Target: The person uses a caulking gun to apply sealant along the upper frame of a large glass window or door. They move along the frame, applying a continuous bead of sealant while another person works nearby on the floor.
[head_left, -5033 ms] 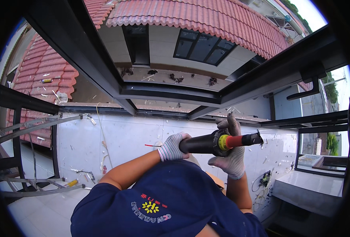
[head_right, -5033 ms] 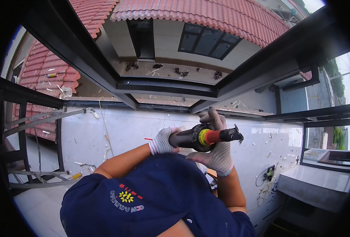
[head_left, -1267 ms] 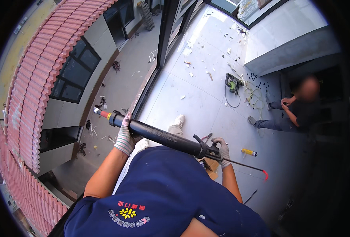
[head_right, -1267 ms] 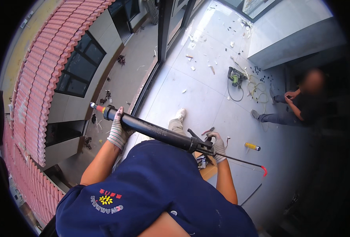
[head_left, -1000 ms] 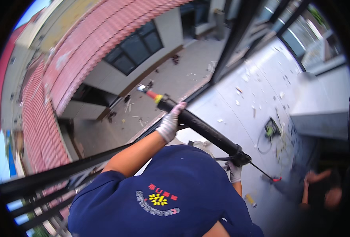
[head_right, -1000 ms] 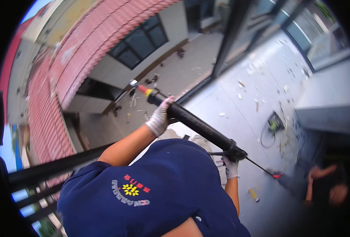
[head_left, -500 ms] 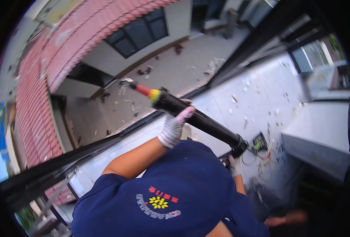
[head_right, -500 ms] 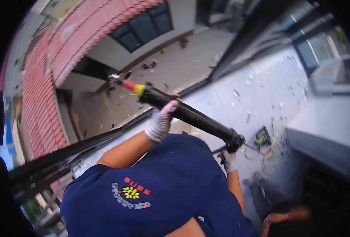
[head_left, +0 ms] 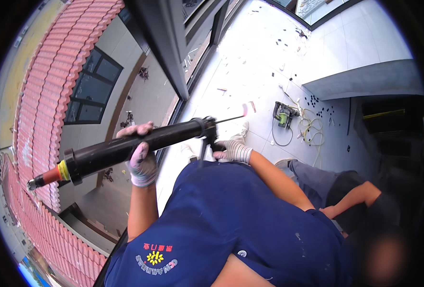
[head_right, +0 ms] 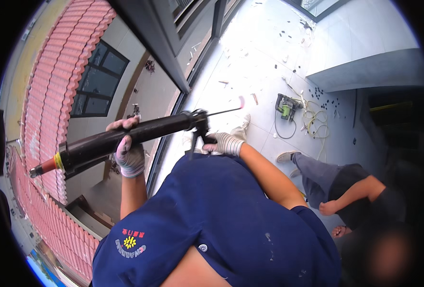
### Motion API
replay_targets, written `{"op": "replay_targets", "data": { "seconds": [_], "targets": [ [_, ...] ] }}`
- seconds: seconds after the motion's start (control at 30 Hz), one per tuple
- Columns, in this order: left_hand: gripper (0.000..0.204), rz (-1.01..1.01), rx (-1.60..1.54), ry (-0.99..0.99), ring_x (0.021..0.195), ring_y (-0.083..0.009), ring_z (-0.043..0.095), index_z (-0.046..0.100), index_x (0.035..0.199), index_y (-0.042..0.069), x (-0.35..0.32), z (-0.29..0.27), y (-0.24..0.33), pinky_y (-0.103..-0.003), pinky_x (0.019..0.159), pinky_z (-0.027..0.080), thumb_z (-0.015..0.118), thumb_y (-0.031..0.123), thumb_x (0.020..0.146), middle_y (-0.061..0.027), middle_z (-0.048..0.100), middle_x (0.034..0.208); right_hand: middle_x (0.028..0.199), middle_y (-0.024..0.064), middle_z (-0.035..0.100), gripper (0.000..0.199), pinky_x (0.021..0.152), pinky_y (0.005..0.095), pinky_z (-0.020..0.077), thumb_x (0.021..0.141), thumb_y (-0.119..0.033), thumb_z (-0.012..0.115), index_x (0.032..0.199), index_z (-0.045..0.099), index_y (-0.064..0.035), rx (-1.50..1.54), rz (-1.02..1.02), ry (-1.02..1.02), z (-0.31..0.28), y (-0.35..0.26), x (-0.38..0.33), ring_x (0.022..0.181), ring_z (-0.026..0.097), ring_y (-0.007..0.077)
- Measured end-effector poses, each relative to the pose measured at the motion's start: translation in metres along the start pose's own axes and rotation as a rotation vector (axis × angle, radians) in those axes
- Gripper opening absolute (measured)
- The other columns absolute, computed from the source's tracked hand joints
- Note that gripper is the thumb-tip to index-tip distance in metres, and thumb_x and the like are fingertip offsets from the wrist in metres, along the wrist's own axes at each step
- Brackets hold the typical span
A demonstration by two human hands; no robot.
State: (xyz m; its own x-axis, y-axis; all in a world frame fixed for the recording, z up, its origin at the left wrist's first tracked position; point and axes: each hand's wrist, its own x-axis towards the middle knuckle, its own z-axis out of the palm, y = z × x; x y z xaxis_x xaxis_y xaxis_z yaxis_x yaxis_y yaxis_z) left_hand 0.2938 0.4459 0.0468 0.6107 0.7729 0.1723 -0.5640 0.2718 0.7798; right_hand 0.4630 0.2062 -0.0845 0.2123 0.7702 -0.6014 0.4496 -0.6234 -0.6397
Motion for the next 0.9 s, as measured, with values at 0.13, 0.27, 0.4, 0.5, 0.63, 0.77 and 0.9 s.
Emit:
{"op": "replay_targets", "data": {
  "seconds": [0.13, 0.27, 0.4, 0.5, 0.63, 0.77, 0.9],
  "targets": [
    [0.047, 0.073, 0.288, -0.041, 0.101, -0.0263, 0.058, 0.05, 0.119, 0.006, 0.017, 0.016, -0.038, -0.052, 0.11, 0.032, 0.071, 0.011, 0.078, -0.0102, 0.059, 0.102, 0.124, 0.0196, 0.065, 0.072, 0.103, 0.0387, 0.0455, 0.089, -0.062, 0.059, 0.132, 0.058, -0.0042, 0.0, -0.02, -0.076, -0.04, 0.053, -0.006, 0.117, 0.061, 0.0328],
    [0.046, -0.032, 0.604, -0.111, 0.095, -0.0209, 0.057, 0.047, 0.116, 0.004, 0.025, 0.056, -0.089, -0.044, 0.102, 0.042, 0.071, 0.01, 0.078, -0.0098, 0.058, 0.1, 0.124, 0.0181, 0.066, 0.066, 0.104, 0.0402, 0.0434, 0.09, -0.058, 0.058, 0.131, 0.06, -0.0057, -0.108, 0.073, -0.02, -0.081, 0.188, -0.001, 0.116, 0.061, 0.032],
    [0.045, -0.216, 0.732, -0.087, 0.092, -0.018, 0.058, 0.049, 0.114, 0.005, 0.031, 0.107, -0.131, -0.033, 0.088, 0.049, 0.074, 0.005, 0.077, -0.0089, 0.058, 0.1, 0.119, 0.0207, 0.066, 0.054, 0.1, 0.0391, 0.0469, 0.091, -0.047, 0.062, 0.126, 0.063, -0.0048, -0.01, 0.245, 0.041, -0.161, 0.268, -0.012, 0.114, 0.062, 0.0339],
    [0.042, -0.339, 0.903, -0.099, 0.091, -0.0167, 0.058, 0.051, 0.112, 0.007, 0.032, 0.133, -0.164, -0.033, 0.088, 0.048, 0.074, 0.001, 0.076, -0.0055, 0.057, 0.098, 0.117, 0.0195, 0.068, 0.056, 0.098, 0.0384, 0.0482, 0.092, -0.049, 0.058, 0.127, 0.063, -0.0054, -0.051, 0.281, -0.03, -0.219, 0.321, -0.012, 0.111, 0.064, 0.0329],
    [0.037, -0.48, 1.014, -0.115, 0.084, -0.0145, 0.058, 0.053, 0.103, 0.008, 0.04, 0.178, -0.201, -0.031, 0.079, 0.05, 0.071, -0.005, 0.072, -0.0037, 0.057, 0.091, 0.118, 0.0201, 0.067, 0.056, 0.098, 0.0392, 0.0479, 0.093, -0.049, 0.057, 0.126, 0.064, -0.0052, -0.102, 0.323, -0.007, -0.274, 0.375, 0.008, 0.112, 0.064, 0.0329],
    [0.026, -0.589, 0.989, -0.086, 0.078, -0.0144, 0.06, 0.059, 0.09, 0.006, 0.056, 0.184, -0.238, -0.03, 0.074, 0.052, 0.074, -0.003, 0.071, -0.0038, 0.061, 0.084, 0.121, 0.0197, 0.066, 0.055, 0.101, 0.04, 0.046, 0.092, -0.048, 0.057, 0.126, 0.064, -0.006, -0.021, 0.377, -0.035, -0.318, 0.391, 0.058, 0.115, 0.062, 0.0336],
    [0.023, -0.687, 1.11, -0.107, 0.069, -0.0129, 0.063, 0.064, 0.083, 0.003, 0.092, 0.173, -0.302, -0.03, 0.068, 0.052, 0.082, 0.011, 0.071, -0.0034, 0.067, 0.076, 0.119, 0.02, 0.067, 0.054, 0.099, 0.0387, 0.0476, 0.092, -0.046, 0.059, 0.126, 0.064, -0.0052, -0.018, 0.389, -0.044, -0.344, 0.407, 0.101, 0.111, 0.065, 0.0321]
  ]
}}
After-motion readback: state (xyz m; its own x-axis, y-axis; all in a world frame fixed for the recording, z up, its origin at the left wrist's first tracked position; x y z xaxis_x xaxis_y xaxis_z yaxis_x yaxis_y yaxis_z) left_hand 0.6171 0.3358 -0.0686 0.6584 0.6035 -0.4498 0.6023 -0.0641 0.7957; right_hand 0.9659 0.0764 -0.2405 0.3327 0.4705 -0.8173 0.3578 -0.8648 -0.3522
